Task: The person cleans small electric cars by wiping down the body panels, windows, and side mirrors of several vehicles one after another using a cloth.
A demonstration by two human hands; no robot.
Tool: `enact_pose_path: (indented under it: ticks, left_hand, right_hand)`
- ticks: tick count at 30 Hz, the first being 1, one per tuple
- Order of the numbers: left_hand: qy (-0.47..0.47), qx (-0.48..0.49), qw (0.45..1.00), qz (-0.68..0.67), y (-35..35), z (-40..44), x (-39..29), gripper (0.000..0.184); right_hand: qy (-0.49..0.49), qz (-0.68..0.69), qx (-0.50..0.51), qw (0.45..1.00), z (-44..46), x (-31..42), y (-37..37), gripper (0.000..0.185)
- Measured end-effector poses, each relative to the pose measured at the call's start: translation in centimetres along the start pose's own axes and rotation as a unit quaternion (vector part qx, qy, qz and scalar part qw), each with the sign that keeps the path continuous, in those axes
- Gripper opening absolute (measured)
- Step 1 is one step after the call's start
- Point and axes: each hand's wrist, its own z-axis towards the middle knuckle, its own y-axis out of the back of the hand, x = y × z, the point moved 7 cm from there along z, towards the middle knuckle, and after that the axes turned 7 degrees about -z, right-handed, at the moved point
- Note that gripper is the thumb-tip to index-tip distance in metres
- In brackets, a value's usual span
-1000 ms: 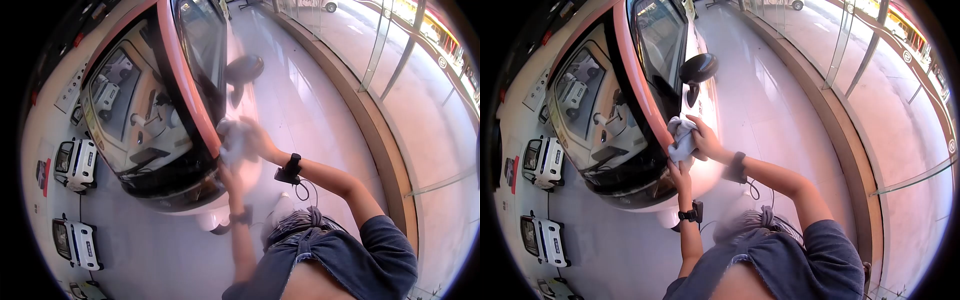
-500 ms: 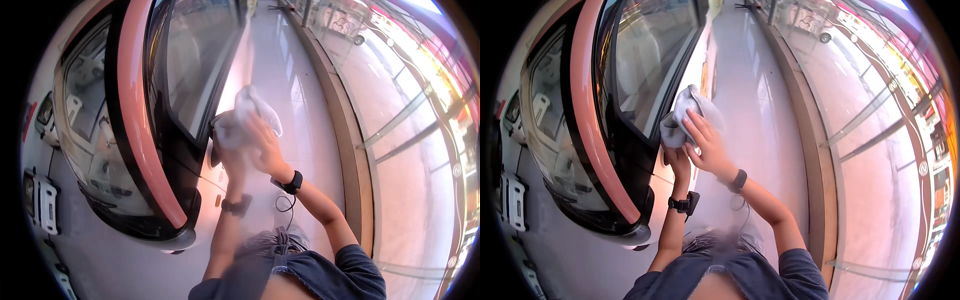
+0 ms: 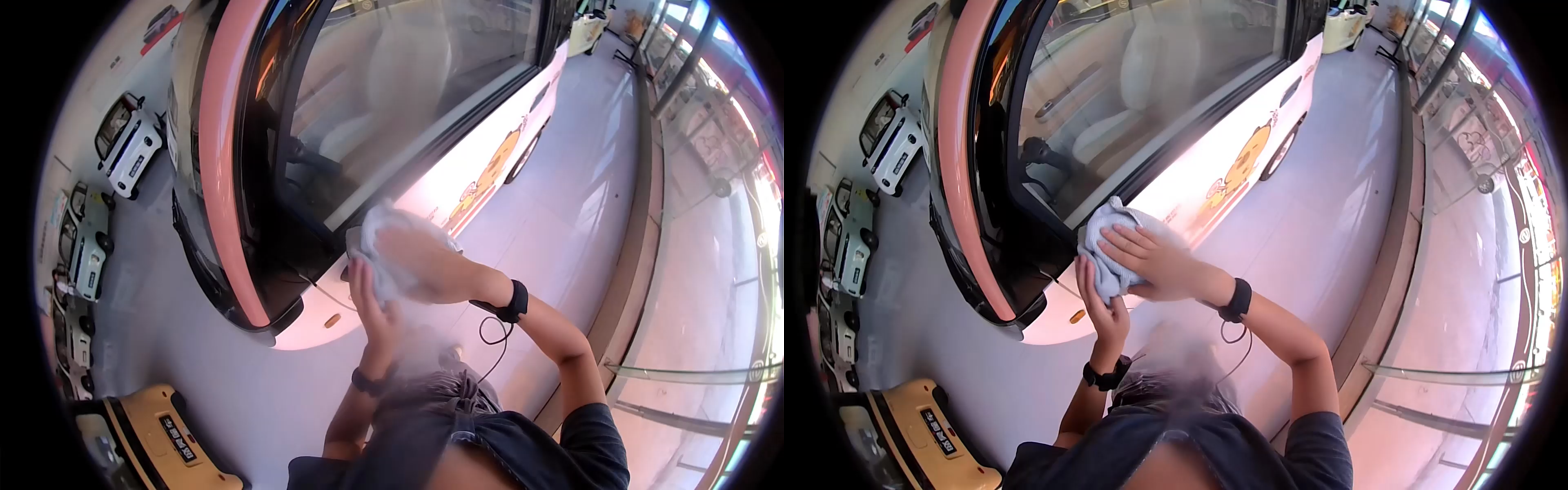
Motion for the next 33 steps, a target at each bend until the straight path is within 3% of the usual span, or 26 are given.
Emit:
enact_pose_path:
  ticks: [3,7,14,17,21,27,33]
  left_hand:
    - [0.0,0.002,1.0,0.011,-2.5,-3.1,0.0,0.058]
    - [-0.008,0.008,0.999,0.045,-4.2,-4.1,0.1,0.062]
    - [-0.022,-0.01,0.992,0.126,-6.3,-2.9,-2.1,0.062]
    - [-0.017,-0.006,0.985,0.171,-7.4,-4.0,-2.2,0.074]
    - [0.061,-0.031,0.992,0.108,-7.2,-3.6,-2.7,0.068]
    - [0.242,-0.261,0.935,0.01,-7.4,-2.4,-1.3,0.065]
    - [0.281,-0.257,0.924,0.024,-6.4,-1.0,-0.9,0.061]
  right_hand:
    - [0.052,0.069,0.013,0.996,-1.7,-0.1,1.6,0.08]
    - [0.076,0.026,0.044,0.996,-2.8,-0.4,2.4,0.076]
    - [0.148,0.096,0.092,0.98,-3.2,-3.2,3.2,0.067]
    - [0.186,0.131,0.107,0.968,-2.9,-4.8,2.8,0.068]
    - [0.245,0.115,0.124,0.955,-1.4,-4.2,2.0,0.071]
    - [0.305,0.155,0.119,0.932,2.2,-4.4,1.6,0.074]
    - [0.323,0.239,0.114,0.909,4.8,-4.2,0.7,0.074]
